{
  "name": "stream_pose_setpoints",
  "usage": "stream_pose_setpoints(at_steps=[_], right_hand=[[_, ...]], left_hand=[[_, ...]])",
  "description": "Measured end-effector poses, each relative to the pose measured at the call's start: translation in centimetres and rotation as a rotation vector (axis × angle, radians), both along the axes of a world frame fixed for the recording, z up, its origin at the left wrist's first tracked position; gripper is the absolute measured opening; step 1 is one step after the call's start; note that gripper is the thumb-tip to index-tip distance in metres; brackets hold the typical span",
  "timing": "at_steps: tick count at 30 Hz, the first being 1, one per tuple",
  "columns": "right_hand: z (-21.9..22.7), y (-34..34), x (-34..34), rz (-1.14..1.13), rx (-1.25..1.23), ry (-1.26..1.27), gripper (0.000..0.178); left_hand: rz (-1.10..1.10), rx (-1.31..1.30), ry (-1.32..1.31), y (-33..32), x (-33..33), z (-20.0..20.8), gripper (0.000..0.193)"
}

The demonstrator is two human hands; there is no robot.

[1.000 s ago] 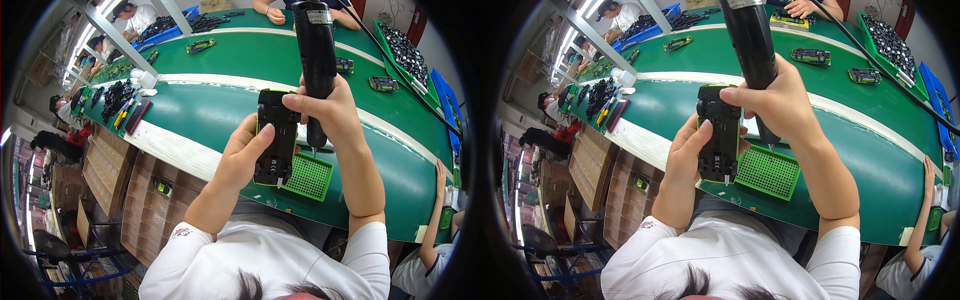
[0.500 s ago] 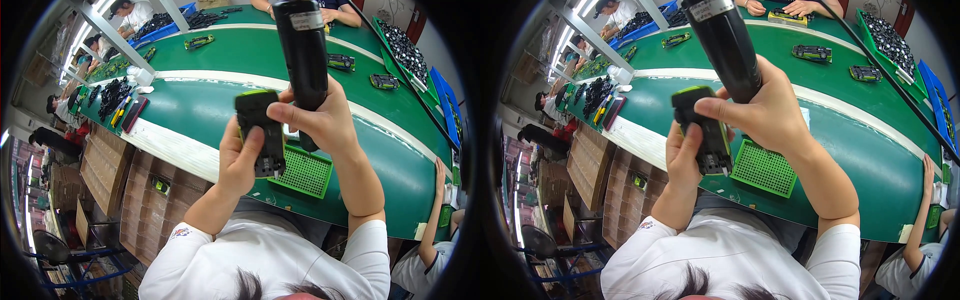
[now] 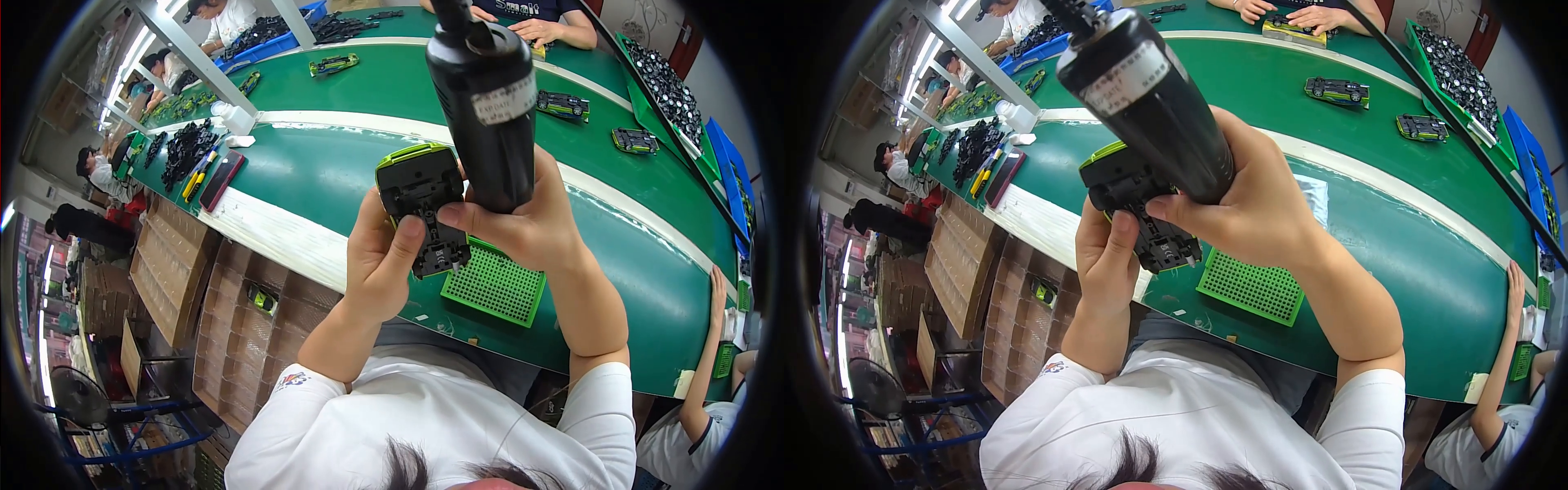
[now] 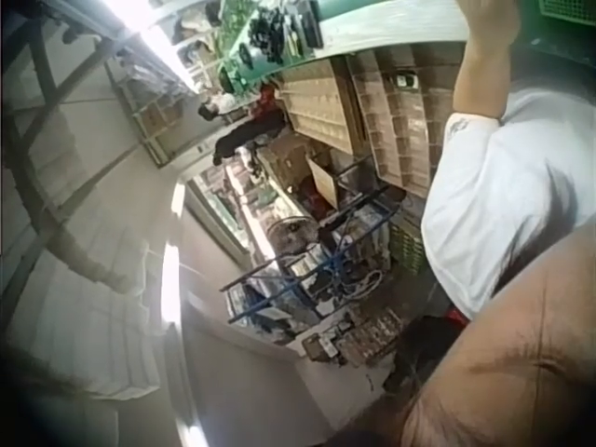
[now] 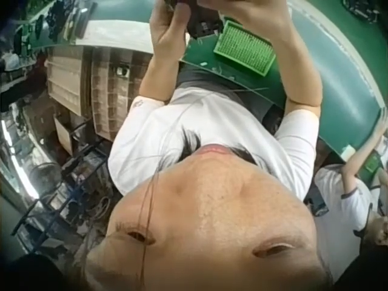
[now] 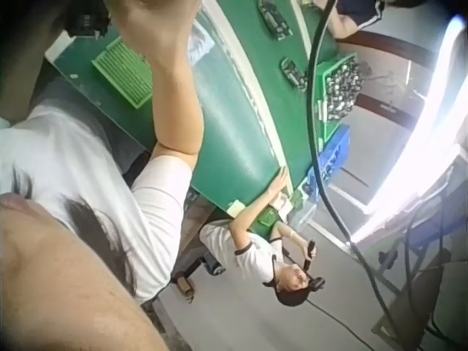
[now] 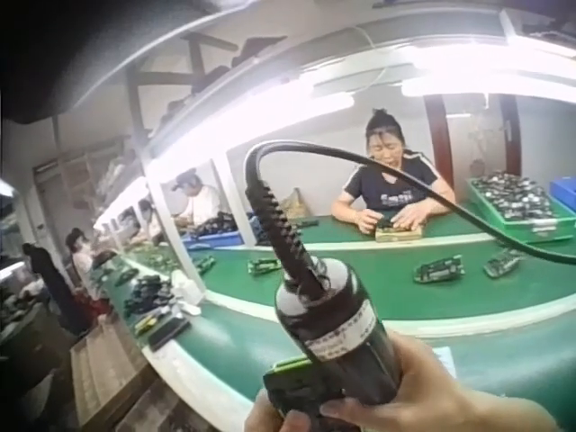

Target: The person takes toy cars from a conveyor line, fastens screws into their undersides using an electric screwdriver, and places the assembled toy cars into a partitioned tray.

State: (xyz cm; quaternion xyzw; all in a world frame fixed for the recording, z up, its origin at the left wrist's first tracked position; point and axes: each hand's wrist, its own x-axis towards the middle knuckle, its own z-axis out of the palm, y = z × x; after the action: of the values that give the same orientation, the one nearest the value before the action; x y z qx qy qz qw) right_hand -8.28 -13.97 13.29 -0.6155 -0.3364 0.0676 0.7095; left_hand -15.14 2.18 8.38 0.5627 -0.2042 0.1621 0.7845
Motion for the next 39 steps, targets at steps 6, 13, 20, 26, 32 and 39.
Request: stream_pose_setpoints(at_steps=[6, 13, 20, 26, 32, 39], right_hand=[[-1.4, 1.1, -0.8, -0.121, 0.048, -0.186, 0.049], [-0.7, 1.3, 0.3, -0.043, -0.041, 0.025, 0.049], [-1.6, 0.6, 1.5, 0.011, 0.178, -0.085, 0.04], [-1.4, -1.1, 2.2, 0.053, 0.066, -0.219, 0.027], [-1.4, -1.1, 2.3, 0.155, 0.056, -0.102, 0.031], [-1.3, 0.1, 3.0, 0.081, 0.05, -0.316, 0.025]], left_hand=[[0.121, -0.008, -0.091, -0.6, 0.2, -1.5, 0.038], [0.188, -0.02, -0.005, -0.1, 0.8, -1.5, 0.037], [0.052, -0.226, 0.245, 0.4, 0.8, 0.3, 0.039], [0.119, -0.213, 0.302, 1.0, 1.4, 0.1, 0.039], [0.078, -0.206, 0.322, 0.4, 1.2, 0.1, 0.039], [0.197, -0.247, 0.385, 1.4, 0.3, 0.0, 0.039]])
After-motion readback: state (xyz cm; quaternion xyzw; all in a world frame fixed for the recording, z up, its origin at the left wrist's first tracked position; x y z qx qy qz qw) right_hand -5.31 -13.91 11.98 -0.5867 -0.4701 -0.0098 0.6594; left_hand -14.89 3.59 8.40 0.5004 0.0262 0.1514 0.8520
